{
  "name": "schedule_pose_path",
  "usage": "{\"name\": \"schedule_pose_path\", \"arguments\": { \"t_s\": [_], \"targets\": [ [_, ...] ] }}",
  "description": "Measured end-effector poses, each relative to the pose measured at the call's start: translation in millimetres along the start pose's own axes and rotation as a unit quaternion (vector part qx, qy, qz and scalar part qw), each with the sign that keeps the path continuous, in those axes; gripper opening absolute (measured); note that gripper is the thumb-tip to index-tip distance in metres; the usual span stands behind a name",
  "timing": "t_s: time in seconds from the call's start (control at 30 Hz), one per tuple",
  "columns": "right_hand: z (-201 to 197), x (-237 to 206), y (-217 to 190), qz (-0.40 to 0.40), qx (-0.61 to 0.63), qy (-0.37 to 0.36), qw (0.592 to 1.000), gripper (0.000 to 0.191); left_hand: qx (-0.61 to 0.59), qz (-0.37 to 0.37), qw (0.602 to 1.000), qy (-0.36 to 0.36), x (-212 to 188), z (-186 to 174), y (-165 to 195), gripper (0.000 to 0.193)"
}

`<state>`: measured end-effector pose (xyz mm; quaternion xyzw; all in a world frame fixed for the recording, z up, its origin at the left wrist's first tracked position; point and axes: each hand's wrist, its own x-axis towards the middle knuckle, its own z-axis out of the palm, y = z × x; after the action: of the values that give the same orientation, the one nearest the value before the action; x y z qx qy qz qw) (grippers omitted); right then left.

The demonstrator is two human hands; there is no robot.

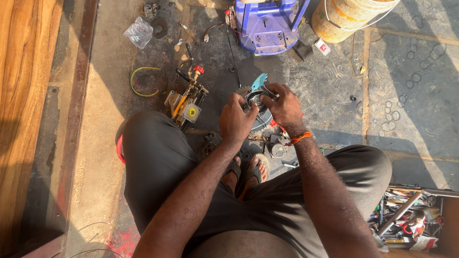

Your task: The person sits on the floor and uses a T-handle wrench and a screwdriver to loosen and remove bolts from a small engine. They remove the engine cover and place it aside, then continue to remove additional bolts from the engine block.

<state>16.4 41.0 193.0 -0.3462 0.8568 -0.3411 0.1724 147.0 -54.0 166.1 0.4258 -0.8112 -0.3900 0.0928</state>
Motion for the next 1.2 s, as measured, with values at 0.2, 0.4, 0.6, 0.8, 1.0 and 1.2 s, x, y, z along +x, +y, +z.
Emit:
{"name": "schedule_pose_path", "arguments": {
  "t_s": [0.2, 0.4, 0.6, 0.8, 1.0, 1.2],
  "targets": [
    [-3, 2, 0, 0.066, 0.058, -0.036, 0.995, 0.028, 0.004, 0.007, 1.0, 0.006, 3, 2, 0, 0.048],
    [-3, 1, 2, -0.007, 0.044, -0.009, 0.999, 0.031, 0.019, 0.0, 1.0, -0.009, 5, 6, 0, 0.047],
    [-3, -1, 0, -0.034, 0.03, -0.007, 0.999, 0.038, 0.005, -0.002, 1.0, -0.012, 5, 4, -1, 0.046],
    [-5, -2, 2, 0.008, 0.075, -0.016, 0.997, 0.032, 0.006, 0.015, 1.0, -0.016, 4, 4, -2, 0.044],
    [-7, -6, -6, 0.042, 0.046, -0.03, 0.998, 0.037, 0.007, 0.015, 1.0, -0.015, 4, 2, -1, 0.043],
    [-9, -9, -9, 0.035, 0.044, -0.033, 0.998, 0.04, -0.016, 0.035, 0.999, -0.006, 0, -6, 4, 0.042]
  ]
}}
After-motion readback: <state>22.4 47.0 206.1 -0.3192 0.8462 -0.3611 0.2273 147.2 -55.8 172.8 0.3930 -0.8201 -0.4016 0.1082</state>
